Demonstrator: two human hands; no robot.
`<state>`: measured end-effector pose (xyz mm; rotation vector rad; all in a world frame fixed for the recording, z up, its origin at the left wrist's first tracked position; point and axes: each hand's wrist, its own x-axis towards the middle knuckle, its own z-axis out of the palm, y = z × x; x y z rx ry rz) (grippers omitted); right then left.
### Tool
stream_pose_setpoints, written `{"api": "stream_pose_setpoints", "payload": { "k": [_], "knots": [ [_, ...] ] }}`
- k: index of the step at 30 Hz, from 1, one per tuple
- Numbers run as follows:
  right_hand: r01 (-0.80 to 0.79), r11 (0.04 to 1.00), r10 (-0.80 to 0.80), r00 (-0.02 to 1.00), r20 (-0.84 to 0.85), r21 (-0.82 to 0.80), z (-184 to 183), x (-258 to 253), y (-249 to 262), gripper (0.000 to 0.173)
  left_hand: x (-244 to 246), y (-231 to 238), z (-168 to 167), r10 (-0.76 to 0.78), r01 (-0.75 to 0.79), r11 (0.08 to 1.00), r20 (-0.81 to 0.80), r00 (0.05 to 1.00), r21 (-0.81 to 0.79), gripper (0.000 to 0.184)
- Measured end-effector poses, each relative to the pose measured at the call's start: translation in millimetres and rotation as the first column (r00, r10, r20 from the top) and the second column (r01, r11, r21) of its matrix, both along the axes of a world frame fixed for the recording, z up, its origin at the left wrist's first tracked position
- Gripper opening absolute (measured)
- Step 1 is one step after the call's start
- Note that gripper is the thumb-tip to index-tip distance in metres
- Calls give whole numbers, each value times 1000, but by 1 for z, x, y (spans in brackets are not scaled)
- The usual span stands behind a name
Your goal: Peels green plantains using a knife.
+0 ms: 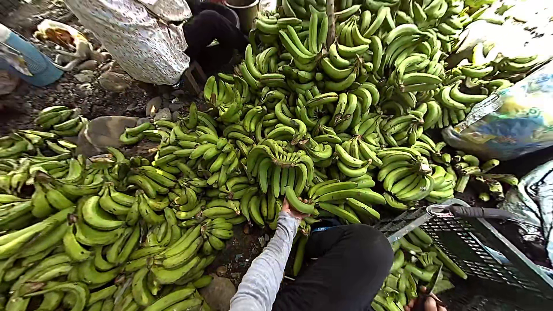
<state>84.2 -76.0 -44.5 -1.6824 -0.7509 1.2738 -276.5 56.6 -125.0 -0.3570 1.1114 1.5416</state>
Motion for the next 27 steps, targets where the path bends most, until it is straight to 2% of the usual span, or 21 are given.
{"api": "stream_pose_setpoints", "payload": {
  "k": [1, 2, 4, 5, 7, 10, 12, 14, 16, 24, 27],
  "knots": [
    [-35, 999, 35, 999, -9, 7, 7, -5, 1, 34, 6, 2, 27, -17, 15, 999, 45, 999, 28, 75],
    [-75, 997, 76, 997, -22, 30, 13, -11, 2, 33, 15, 4, 48, -55, 52, 995, 31, 998, 86, 70],
    [-187, 977, 188, 982, 1, 106, 26, -24, 5, 34, 37, 10, 67, -173, 191, 941, -89, 981, 278, 39],
    [-246, 954, 245, 969, 31, 171, 33, -30, 7, 35, 51, 13, 79, -223, 263, 895, -148, 963, 361, 40],
    [-356, 883, 337, 935, 112, 307, 50, -41, 12, 40, 83, 17, 114, -324, 408, 783, -252, 912, 469, 57],
    [-404, 823, 356, 915, 190, 399, 85, -49, 12, 61, 123, 10, 161, -480, 633, 580, -413, 774, 513, 74],
    [-389, 806, 336, 921, 195, 446, 99, -41, 7, 72, 144, -1, 183, -542, 721, 453, -480, 690, 524, 78],
    [-384, 785, 317, 923, 219, 486, 105, -28, -2, 79, 159, -11, 191, -574, 754, 324, -514, 637, 571, 87],
    [-355, 779, 284, 935, 214, 516, 108, -19, -13, 76, 170, -18, 195, -594, 759, 225, -532, 604, 610, 97],
    [-202, 757, 136, 979, 153, 622, 106, -10, -43, 69, 194, -37, 206, -619, 750, 41, -572, 538, 661, 73],
    [-27, 761, 3, 999, 38, 648, 106, -13, -46, 57, 203, -44, 205, -529, 730, -71, -646, 550, 680, 60]
  ]
}}
